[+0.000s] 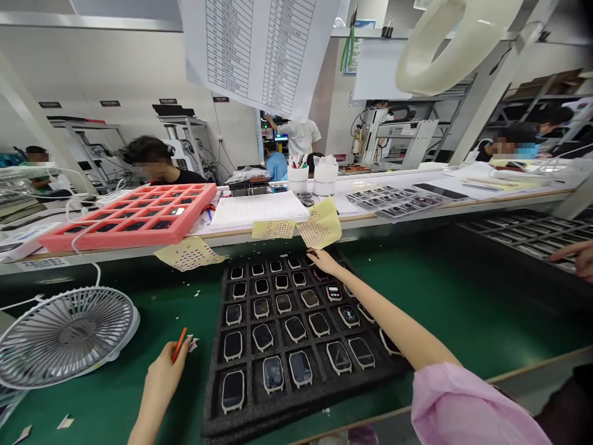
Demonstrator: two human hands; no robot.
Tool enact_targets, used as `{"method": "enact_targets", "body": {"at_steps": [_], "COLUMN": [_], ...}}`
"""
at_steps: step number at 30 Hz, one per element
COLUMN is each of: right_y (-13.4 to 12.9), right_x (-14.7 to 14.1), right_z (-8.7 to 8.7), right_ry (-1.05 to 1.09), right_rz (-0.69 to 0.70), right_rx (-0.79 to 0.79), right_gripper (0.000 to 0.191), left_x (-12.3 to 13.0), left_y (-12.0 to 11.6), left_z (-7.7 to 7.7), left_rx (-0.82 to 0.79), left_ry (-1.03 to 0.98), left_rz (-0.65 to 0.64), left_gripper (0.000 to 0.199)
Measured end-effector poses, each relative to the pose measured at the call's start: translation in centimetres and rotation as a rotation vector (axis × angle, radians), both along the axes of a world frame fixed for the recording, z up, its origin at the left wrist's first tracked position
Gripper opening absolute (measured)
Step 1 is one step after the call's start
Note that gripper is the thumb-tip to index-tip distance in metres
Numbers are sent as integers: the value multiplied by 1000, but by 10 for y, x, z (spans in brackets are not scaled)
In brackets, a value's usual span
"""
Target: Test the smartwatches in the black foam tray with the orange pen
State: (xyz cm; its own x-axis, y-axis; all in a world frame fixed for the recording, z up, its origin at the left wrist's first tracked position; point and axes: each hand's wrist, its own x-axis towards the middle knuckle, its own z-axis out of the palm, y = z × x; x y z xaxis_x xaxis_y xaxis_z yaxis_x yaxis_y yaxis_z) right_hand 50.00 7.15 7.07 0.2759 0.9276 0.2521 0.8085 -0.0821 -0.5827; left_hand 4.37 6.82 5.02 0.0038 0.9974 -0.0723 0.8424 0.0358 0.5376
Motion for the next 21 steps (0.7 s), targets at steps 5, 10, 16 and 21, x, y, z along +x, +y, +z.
{"method": "enact_targets", "body": {"at_steps": [5,10,16,21], "right_y": [-86,-152,-160,-181], "right_x": [7,9,15,14], "right_z": [16,1,-20,-16], "right_ry": [-118,-164,-151,-153], "right_rz": [64,46,71,110], "right_rx": [35,-7,-73,-66], "right_gripper": [23,31,37,35], "left_x": [-9,10,123,221], "left_y": [-13,-33,-70,-84], "left_z": [0,16,61,58], "left_rx": [27,154,509,632], "left_ry": [-72,-112,-71,113], "left_rz": [-10,-127,-882,-1388], "left_gripper": [41,44,34,28]}}
